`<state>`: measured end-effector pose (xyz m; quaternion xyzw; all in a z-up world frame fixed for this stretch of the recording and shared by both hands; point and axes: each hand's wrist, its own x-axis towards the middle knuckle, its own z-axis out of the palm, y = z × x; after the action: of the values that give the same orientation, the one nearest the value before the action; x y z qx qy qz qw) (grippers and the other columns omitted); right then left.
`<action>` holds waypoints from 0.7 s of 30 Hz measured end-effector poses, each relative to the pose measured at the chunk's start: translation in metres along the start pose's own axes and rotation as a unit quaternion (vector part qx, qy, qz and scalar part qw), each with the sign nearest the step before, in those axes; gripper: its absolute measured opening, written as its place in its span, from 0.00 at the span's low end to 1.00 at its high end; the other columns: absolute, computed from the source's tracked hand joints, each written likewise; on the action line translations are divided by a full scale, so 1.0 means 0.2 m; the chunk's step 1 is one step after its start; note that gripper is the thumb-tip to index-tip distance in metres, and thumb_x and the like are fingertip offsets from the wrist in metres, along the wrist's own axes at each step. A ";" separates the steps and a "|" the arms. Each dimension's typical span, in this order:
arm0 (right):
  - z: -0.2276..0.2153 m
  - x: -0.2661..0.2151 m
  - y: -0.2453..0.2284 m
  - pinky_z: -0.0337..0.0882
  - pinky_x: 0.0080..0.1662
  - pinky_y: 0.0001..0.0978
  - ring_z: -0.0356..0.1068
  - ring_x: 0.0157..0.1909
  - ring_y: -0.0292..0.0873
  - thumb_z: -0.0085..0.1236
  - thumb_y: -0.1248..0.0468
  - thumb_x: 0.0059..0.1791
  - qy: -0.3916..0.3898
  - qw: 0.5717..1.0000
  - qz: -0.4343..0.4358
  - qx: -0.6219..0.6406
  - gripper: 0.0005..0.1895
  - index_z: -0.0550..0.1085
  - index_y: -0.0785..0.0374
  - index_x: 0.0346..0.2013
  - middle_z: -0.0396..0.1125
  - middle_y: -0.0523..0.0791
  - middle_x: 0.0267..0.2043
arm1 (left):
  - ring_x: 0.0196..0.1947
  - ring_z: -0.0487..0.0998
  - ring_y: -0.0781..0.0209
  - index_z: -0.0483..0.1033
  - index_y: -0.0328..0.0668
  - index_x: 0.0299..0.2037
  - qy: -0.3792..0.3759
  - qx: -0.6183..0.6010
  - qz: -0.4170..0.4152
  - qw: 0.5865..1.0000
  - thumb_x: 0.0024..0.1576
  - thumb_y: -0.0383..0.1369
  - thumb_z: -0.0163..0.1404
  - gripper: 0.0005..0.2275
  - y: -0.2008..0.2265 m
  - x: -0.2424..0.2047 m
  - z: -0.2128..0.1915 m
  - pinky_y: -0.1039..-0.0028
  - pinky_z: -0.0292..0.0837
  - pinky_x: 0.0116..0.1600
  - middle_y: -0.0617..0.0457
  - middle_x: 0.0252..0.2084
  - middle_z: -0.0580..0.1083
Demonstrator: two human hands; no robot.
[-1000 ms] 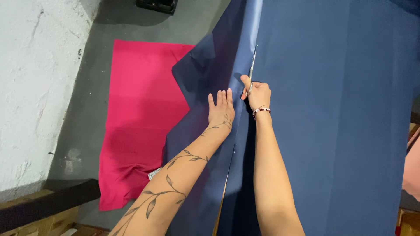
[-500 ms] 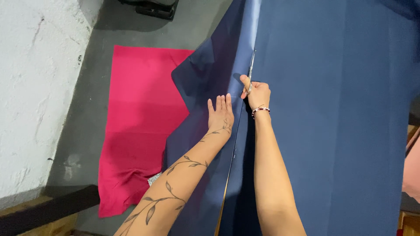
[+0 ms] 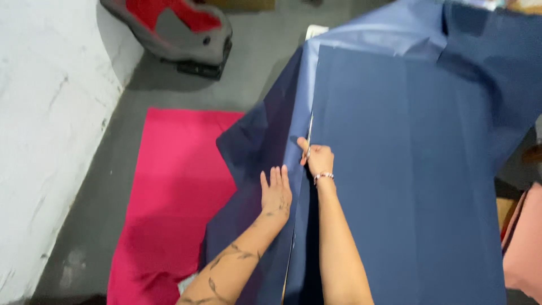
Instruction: The person cuts a large piece of blue fabric on a wooden table using scissors. They make several long cuts along the length of the fabric, separating it into smaller rectangular pieces. The person adjusts the fabric position between cuts to continue trimming the material.
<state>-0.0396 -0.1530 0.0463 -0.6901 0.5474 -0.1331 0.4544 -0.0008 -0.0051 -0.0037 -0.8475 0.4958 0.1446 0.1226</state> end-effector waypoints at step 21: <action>-0.11 -0.10 -0.27 0.61 0.33 0.29 0.56 0.19 0.34 0.57 0.36 0.46 -0.028 0.996 0.058 0.066 0.33 0.70 0.57 0.09 0.66 0.41 0.12 | 0.74 0.54 0.47 0.43 0.32 0.75 0.156 0.066 -0.010 0.985 0.60 0.30 0.27 0.29 0.01 0.26 0.55 0.37 0.44 0.71 0.40 0.73 0.59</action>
<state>-0.0269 -0.1468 0.1072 -0.6293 0.5635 -0.1224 0.5210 0.0087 -0.0095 -0.1256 -0.8546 0.5089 -0.0238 0.1007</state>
